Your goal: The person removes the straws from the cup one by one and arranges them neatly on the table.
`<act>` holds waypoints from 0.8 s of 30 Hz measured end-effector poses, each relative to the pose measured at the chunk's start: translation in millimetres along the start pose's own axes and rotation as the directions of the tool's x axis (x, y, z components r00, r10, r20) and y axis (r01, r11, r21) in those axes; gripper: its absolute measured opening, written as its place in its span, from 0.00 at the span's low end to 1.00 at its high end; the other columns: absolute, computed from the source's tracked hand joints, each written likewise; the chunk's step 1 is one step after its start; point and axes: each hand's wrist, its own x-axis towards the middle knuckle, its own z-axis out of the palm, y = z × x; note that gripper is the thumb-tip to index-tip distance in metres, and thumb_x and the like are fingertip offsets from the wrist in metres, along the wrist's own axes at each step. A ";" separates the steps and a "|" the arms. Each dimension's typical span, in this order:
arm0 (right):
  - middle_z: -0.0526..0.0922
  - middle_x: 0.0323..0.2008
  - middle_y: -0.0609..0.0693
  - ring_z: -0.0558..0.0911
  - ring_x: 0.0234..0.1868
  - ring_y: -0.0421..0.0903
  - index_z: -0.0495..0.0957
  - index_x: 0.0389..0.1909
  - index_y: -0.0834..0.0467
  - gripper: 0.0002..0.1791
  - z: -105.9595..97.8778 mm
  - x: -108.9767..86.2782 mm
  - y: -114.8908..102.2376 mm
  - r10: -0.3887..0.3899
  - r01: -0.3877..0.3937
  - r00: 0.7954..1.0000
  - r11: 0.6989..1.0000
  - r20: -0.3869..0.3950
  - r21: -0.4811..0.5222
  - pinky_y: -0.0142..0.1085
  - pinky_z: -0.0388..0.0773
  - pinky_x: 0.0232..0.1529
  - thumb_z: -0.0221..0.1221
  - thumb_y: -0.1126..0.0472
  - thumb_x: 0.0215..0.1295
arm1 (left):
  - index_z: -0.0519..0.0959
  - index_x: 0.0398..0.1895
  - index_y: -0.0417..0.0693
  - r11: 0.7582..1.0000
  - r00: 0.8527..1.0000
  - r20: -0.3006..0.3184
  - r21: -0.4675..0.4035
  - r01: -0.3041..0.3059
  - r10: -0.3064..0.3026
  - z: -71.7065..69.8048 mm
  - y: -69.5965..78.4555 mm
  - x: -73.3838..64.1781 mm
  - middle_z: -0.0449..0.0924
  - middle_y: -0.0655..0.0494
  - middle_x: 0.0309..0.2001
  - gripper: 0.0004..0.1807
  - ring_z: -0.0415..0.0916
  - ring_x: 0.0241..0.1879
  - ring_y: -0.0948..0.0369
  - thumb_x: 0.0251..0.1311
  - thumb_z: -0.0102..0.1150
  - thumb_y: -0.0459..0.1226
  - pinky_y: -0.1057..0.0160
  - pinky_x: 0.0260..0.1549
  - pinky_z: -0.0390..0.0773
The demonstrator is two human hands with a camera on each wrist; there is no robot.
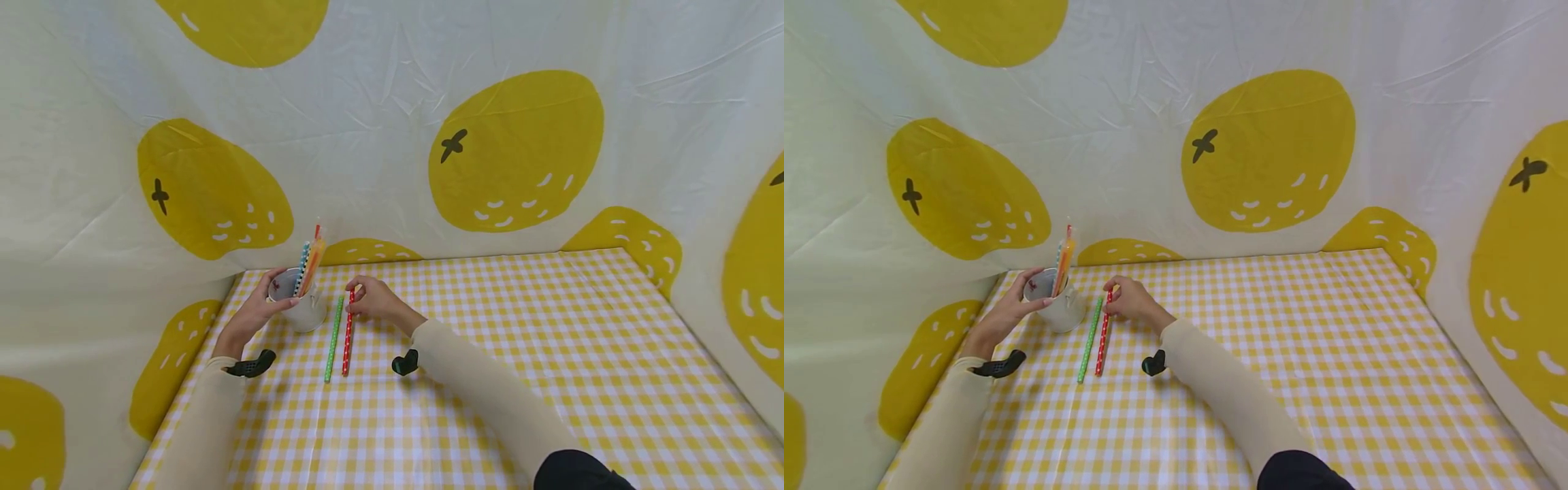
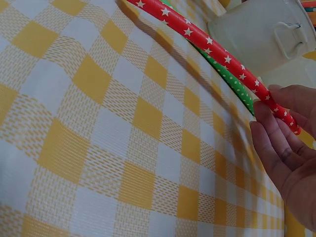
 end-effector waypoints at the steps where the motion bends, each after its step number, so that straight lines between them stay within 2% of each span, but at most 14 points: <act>1: 0.79 0.38 0.56 0.87 0.36 0.59 0.75 0.62 0.65 0.26 1.2 0.5 1.1 0.004 -0.004 1.000 1.000 0.005 0.005 0.46 0.85 0.37 0.68 0.69 0.63 | 0.45 0.82 0.59 1.000 1.000 0.003 -0.001 0.002 -0.002 0.0 0.2 -0.2 0.38 0.41 0.80 0.49 0.40 0.78 0.41 0.67 0.66 0.46 0.33 0.68 0.51; 4: 0.79 0.38 0.57 0.88 0.36 0.57 0.74 0.61 0.66 0.26 4.5 2.0 3.8 0.017 -0.018 1.000 1.000 0.015 0.013 0.46 0.85 0.37 0.69 0.69 0.63 | 0.46 0.82 0.61 1.000 1.000 -0.001 -0.005 0.008 -0.008 -0.3 0.2 -0.1 0.41 0.42 0.79 0.48 0.44 0.77 0.43 0.67 0.66 0.46 0.34 0.69 0.52; 7: 0.81 0.38 0.57 0.87 0.32 0.51 0.75 0.60 0.67 0.26 6.9 3.2 5.5 0.033 -0.033 0.999 0.999 0.011 -0.022 0.41 0.85 0.35 0.70 0.69 0.61 | 0.46 0.82 0.61 1.000 1.000 -0.001 -0.007 0.002 -0.003 -0.4 -0.3 0.9 0.42 0.41 0.79 0.48 0.46 0.76 0.43 0.67 0.66 0.46 0.35 0.68 0.53; 11: 0.82 0.34 0.53 0.81 0.26 0.42 0.78 0.57 0.66 0.25 9.4 3.7 7.2 0.036 -0.034 0.999 0.988 0.006 -0.149 0.32 0.80 0.30 0.72 0.66 0.60 | 0.45 0.82 0.59 1.000 1.000 0.001 -0.019 -0.008 0.008 0.8 -0.5 1.4 0.44 0.40 0.78 0.48 0.48 0.74 0.43 0.67 0.66 0.44 0.37 0.67 0.55; 14: 0.80 0.32 0.51 0.77 0.23 0.39 0.80 0.55 0.66 0.23 10.6 3.2 8.3 0.026 -0.022 1.000 0.974 0.015 -0.224 0.29 0.76 0.27 0.72 0.65 0.59 | 0.46 0.82 0.59 1.000 1.000 0.003 -0.020 -0.010 0.010 1.3 -0.5 1.3 0.43 0.41 0.78 0.48 0.47 0.75 0.43 0.67 0.66 0.44 0.37 0.67 0.55; 24: 0.81 0.31 0.50 0.77 0.23 0.38 0.80 0.54 0.66 0.23 12.0 2.8 8.2 0.020 -0.013 0.999 0.970 0.025 -0.241 0.29 0.76 0.28 0.72 0.65 0.59 | 0.43 0.82 0.55 1.000 1.000 0.015 -0.008 -0.002 0.002 -0.6 1.5 1.5 0.44 0.39 0.78 0.50 0.47 0.75 0.42 0.67 0.66 0.43 0.37 0.68 0.53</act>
